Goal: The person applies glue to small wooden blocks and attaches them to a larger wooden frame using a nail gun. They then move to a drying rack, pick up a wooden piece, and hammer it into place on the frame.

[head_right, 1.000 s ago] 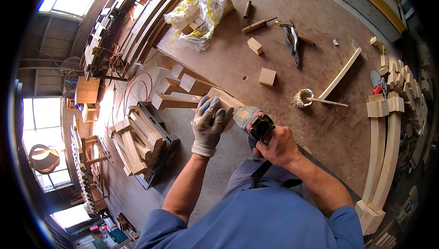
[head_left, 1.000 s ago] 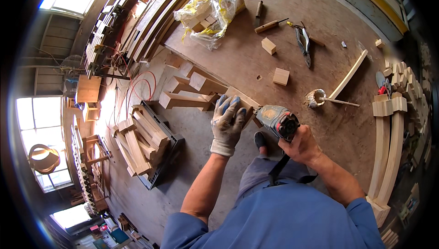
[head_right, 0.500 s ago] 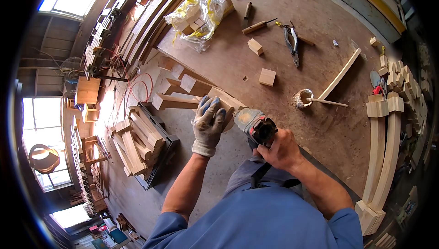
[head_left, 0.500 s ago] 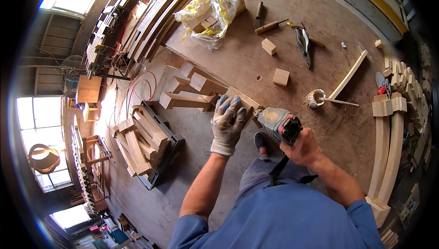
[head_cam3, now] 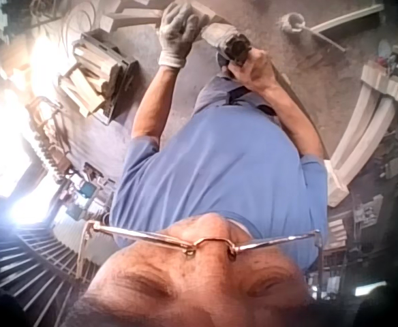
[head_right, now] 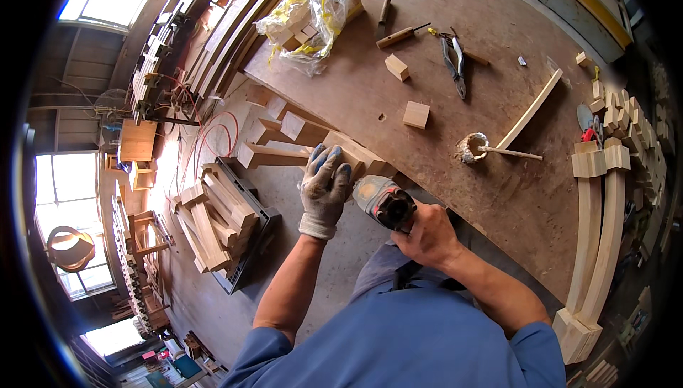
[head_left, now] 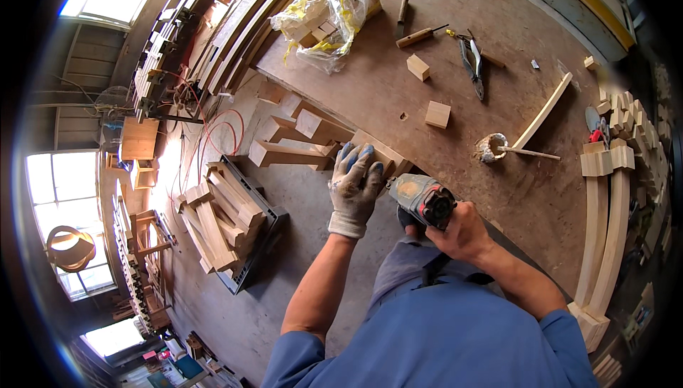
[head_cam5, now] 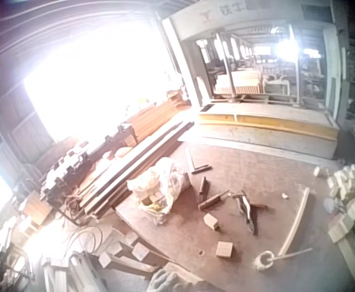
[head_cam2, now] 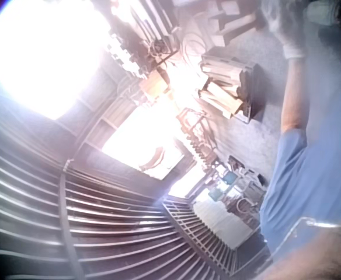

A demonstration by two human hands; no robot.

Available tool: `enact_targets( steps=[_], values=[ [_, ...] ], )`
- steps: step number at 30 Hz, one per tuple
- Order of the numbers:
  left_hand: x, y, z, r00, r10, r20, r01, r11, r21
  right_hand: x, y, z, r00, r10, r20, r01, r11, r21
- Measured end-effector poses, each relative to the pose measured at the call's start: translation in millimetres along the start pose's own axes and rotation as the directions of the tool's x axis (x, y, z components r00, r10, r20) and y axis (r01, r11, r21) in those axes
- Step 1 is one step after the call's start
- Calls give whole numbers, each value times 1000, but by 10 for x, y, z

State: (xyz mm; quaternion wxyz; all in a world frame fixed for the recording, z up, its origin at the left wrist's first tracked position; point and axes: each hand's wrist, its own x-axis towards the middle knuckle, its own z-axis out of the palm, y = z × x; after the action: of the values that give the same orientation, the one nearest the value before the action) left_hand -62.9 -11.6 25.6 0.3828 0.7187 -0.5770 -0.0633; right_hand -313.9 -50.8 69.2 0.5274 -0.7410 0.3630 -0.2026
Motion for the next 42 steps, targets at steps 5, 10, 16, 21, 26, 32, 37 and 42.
enact_targets(
  steps=[5,10,16,21,26,32,37,42],
  values=[
    [-12,-18,7,1000,7,-7,-7,1000,1,21,-36,-11,1000,13,15,-13,1000,-5],
    [-10,-12,11,1000,9,-11,-9,1000,2,10,-36,-26,1000,4,7,-4,999,-51],
    [7,8,-23,1000,17,11,-17,1000,11,-125,-72,-180,1000,-20,-1,20,998,-61],
    [3,-9,-15,1000,18,6,-18,1000,4,-454,271,-394,996,37,-76,-51,980,-190],
    [21,85,-78,994,88,61,-93,992,84,-577,430,-607,906,348,-241,-377,922,-87],
    [-78,80,-133,970,26,241,-81,972,223,-729,804,-809,842,455,-291,-533,787,-312],
    [206,38,-504,856,140,498,-346,870,351,-791,947,-857,808,523,-272,-589,713,-379],
    [123,2,-550,842,41,538,-153,974,165,-794,992,-848,788,554,-268,-614,681,-400]
  ],
)
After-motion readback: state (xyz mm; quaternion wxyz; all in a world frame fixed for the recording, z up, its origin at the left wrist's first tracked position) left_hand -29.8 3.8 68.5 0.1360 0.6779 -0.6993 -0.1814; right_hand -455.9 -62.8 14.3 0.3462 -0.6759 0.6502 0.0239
